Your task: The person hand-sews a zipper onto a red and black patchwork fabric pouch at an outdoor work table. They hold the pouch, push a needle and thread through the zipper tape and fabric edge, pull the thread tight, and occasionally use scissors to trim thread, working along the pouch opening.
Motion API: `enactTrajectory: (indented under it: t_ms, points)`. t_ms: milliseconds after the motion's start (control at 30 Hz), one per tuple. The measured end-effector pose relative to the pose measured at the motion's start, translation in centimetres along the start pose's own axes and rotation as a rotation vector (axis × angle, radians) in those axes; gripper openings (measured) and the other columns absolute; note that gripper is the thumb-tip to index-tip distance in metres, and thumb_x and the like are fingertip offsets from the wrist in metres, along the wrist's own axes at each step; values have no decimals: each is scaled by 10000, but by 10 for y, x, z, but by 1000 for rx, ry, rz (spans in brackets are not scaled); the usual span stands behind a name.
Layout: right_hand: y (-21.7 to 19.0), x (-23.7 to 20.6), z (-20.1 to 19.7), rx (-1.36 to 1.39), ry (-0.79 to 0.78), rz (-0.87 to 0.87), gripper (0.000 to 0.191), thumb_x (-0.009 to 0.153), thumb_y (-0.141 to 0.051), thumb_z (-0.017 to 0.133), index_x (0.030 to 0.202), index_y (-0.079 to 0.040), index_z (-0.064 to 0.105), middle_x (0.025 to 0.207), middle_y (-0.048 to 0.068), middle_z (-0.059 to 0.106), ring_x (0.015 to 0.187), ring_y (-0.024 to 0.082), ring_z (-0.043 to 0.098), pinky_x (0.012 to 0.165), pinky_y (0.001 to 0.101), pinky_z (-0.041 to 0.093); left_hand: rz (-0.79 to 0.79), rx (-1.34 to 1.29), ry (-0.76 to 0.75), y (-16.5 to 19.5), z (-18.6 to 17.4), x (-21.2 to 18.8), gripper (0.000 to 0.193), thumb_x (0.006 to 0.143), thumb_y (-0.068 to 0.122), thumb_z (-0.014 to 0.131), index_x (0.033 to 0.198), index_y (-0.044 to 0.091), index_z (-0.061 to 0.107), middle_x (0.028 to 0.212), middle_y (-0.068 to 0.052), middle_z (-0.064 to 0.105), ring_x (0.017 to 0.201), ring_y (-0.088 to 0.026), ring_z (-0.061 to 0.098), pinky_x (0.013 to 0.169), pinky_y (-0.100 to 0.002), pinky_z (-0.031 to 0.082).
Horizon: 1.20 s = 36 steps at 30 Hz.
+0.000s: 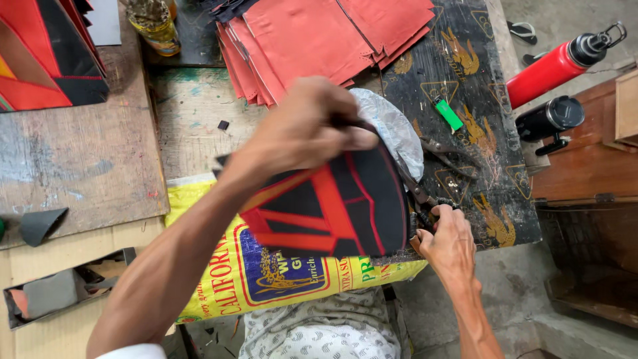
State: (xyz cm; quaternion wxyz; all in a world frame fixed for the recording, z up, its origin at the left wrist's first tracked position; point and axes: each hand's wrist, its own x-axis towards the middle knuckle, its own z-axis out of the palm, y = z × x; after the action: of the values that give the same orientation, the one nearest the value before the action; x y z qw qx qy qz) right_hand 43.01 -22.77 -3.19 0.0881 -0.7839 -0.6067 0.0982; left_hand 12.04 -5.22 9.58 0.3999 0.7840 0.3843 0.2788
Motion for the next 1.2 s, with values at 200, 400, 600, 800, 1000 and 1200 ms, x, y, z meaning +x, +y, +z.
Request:
enactTrajectory:
  t_ms: [200, 400, 600, 800, 1000, 1200]
  points:
    - [11, 9, 5, 101, 65, -53, 631, 643, -122, 870, 1191, 9, 588, 988, 199, 631, 933, 403, 614, 832, 499, 495, -72, 140, -335, -42, 77, 63, 277, 699, 259, 864, 840, 39, 772, 723, -175, 699, 715, -309, 699, 672, -452, 497]
    - [50, 24, 7, 549, -283, 315, 293, 745, -23, 810, 1022, -2, 719, 794, 61, 721, 683, 141, 616, 617, 289, 485, 36, -56, -408, -112, 84, 75, 290, 699, 139, 817, 973, 54, 779, 840, -89, 763, 802, -215, 723, 710, -375, 554]
    - [52, -9, -40, 879, -268, 211, 216, 815, -116, 804, 932, 27, 693, 613, 33, 587, 510, 116, 526, 458, 278, 387, -225, -219, -338, -105, 74, 72, 350, 688, 115, 837, 1018, 6, 796, 883, -92, 796, 827, -162, 738, 758, -309, 585]
    - [78, -13, -33, 253, -342, 267, 389, 807, -248, 934, 941, -17, 651, 642, 82, 594, 633, 167, 530, 605, 314, 423, -305, -255, -277, -79, 57, 68, 400, 622, 84, 858, 1011, 10, 804, 871, -99, 798, 809, -172, 723, 729, -307, 563]
    - [139, -28, -26, 545, -239, 160, 435, 714, -196, 861, 1011, -35, 587, 715, 46, 634, 698, 143, 622, 687, 278, 486, -364, -199, -288, -75, 46, 58, 397, 615, 97, 863, 1002, 22, 811, 866, -106, 792, 818, -172, 716, 724, -321, 550]
    - [61, -31, -69, 108, 138, 29, 420, 724, -235, 888, 1039, -40, 692, 823, 90, 690, 750, 195, 699, 678, 329, 542, -347, -304, -407, -56, 50, 57, 424, 589, 103, 873, 998, 7, 813, 872, -105, 802, 829, -162, 717, 738, -315, 554]
